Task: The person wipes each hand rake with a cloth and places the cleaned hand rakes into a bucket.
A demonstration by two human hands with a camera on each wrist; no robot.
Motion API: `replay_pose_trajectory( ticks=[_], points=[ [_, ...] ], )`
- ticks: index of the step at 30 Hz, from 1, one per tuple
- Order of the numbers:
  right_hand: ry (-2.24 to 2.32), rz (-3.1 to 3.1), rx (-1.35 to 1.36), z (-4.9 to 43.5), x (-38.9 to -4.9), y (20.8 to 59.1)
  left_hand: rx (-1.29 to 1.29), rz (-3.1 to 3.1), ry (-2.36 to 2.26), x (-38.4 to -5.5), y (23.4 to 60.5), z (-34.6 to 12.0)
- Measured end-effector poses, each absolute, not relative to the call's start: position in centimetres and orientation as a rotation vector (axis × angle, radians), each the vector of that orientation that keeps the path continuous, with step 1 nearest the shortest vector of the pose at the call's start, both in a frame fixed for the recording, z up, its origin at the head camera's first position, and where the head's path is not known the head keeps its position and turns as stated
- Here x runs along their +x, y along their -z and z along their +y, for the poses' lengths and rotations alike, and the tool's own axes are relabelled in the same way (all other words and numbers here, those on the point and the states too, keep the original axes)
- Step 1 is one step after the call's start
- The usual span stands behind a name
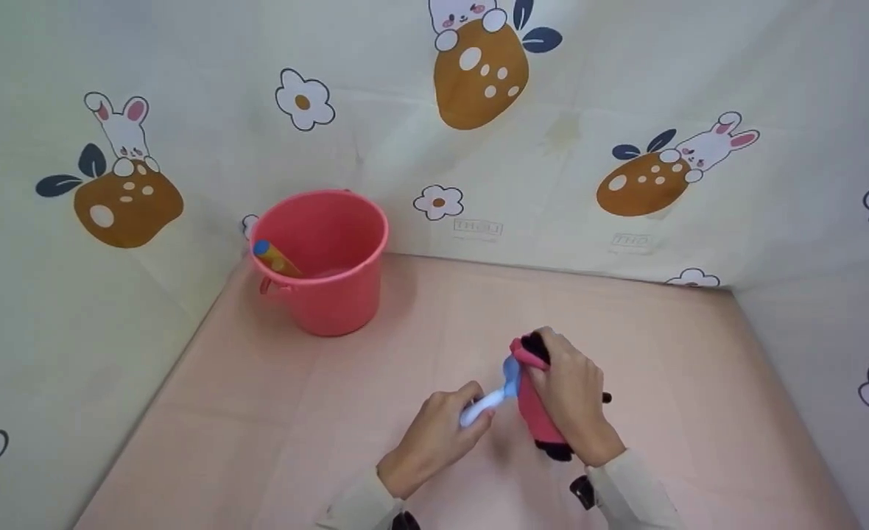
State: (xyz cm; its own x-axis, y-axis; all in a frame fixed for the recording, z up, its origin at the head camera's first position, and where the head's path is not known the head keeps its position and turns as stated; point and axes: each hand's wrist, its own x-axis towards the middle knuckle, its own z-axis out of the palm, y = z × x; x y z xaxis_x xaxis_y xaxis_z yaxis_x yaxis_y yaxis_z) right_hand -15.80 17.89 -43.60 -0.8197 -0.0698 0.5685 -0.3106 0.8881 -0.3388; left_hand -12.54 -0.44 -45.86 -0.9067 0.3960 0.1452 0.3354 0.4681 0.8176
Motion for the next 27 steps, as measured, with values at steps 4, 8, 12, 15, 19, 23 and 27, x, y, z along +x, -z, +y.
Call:
replay_pose_trajectory(
  ticks=[4,8,12,15,19,23,27],
  points=[
    [-0.521,-2.492,0.254,18.3,-16.2,43.6,0.659,2.662,-1.416,-12.4,45.9,-0.4],
    [-0.470,-2.502,0.245,18.6,-16.4,43.6,0.667,2.681,-1.401,-12.4,45.7,-0.3],
    [-0.392,-2.508,0.257,18.6,-16.6,43.5,0.679,2.700,-1.395,-12.4,45.7,-0.1],
    [-0.304,-2.516,0.262,18.6,-16.7,43.6,0.689,2.715,-1.389,-12.4,45.7,0.0],
    [-0.170,-2.560,0.278,18.5,-16.8,43.7,0.669,2.709,-1.366,-12.3,45.6,0.1],
    [-0.068,-2.602,0.275,18.7,-16.9,43.8,0.627,2.682,-1.337,-12.3,45.2,0.4],
    [-0.046,-2.628,0.258,18.9,-16.9,43.9,0.602,2.655,-1.322,-12.3,45.0,0.7]
  ],
)
